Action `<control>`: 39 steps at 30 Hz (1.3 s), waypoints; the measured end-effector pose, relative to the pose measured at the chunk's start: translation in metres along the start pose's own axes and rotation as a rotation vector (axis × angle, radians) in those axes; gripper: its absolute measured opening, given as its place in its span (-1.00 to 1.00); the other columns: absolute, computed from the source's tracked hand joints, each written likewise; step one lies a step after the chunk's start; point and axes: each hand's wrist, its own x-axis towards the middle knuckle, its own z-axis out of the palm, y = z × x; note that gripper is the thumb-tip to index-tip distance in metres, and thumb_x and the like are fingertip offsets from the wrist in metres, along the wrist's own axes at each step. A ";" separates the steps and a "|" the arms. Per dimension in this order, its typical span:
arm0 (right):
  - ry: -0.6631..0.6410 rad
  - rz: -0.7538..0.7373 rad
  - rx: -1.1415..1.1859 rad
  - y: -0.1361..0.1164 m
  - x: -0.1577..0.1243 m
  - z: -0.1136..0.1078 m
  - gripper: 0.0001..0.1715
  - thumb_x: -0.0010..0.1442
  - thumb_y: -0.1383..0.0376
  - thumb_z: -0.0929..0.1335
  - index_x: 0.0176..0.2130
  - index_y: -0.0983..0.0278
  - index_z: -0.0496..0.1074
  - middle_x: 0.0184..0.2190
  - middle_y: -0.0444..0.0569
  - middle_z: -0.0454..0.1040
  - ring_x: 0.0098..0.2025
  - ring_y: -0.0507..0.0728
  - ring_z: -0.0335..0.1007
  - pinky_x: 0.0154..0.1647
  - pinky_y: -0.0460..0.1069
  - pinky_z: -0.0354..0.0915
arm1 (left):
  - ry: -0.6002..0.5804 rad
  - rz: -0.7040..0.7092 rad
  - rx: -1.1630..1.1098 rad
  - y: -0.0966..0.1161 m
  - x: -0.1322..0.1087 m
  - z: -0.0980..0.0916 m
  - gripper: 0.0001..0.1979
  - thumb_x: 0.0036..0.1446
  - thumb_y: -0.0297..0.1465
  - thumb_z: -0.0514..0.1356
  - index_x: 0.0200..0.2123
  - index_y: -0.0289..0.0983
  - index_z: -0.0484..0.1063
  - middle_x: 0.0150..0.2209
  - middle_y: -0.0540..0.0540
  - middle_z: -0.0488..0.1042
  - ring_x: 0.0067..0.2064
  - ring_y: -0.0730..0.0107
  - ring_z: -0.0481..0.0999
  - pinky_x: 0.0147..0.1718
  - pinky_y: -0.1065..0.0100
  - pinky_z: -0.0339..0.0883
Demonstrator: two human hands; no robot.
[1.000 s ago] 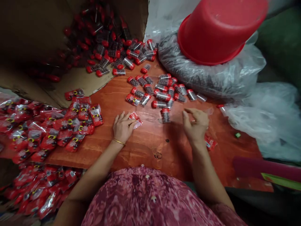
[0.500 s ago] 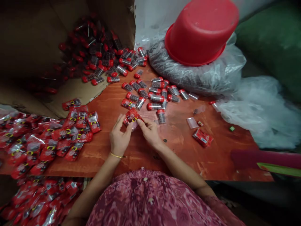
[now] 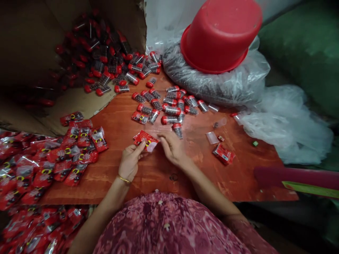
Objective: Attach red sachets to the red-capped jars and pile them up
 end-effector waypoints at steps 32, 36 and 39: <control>-0.331 0.559 0.501 -0.035 -0.031 -0.035 -0.77 -0.11 0.25 0.28 -0.43 0.34 0.41 -0.71 -0.23 0.26 -0.72 -0.09 0.06 -0.71 -0.16 -0.01 | -0.172 -0.028 -0.005 -0.005 -0.003 -0.002 -0.64 -0.33 -0.17 0.39 -0.58 -0.36 0.48 -0.55 -0.03 0.52 -0.49 0.52 0.44 -0.42 0.47 0.29; -0.331 0.567 0.538 -0.033 -0.030 -0.031 -0.77 -0.12 0.23 0.30 -0.44 0.33 0.42 -0.71 -0.22 0.27 -0.70 -0.09 0.10 -0.69 -0.16 0.02 | -0.239 0.008 0.001 -0.003 -0.003 -0.003 -0.69 -0.28 -0.22 0.39 -0.52 -0.35 0.51 -0.52 -0.03 0.52 -0.47 0.52 0.43 -0.38 0.46 0.29; -0.356 0.609 0.576 -0.032 -0.032 -0.025 -0.74 -0.11 0.21 0.31 -0.41 0.33 0.42 -0.70 -0.22 0.28 -0.69 -0.08 0.13 -0.70 -0.16 0.05 | -0.255 0.018 -0.030 -0.004 -0.003 0.001 -0.70 -0.29 -0.27 0.40 -0.49 -0.36 0.51 -0.50 -0.02 0.53 -0.45 0.51 0.44 -0.35 0.45 0.31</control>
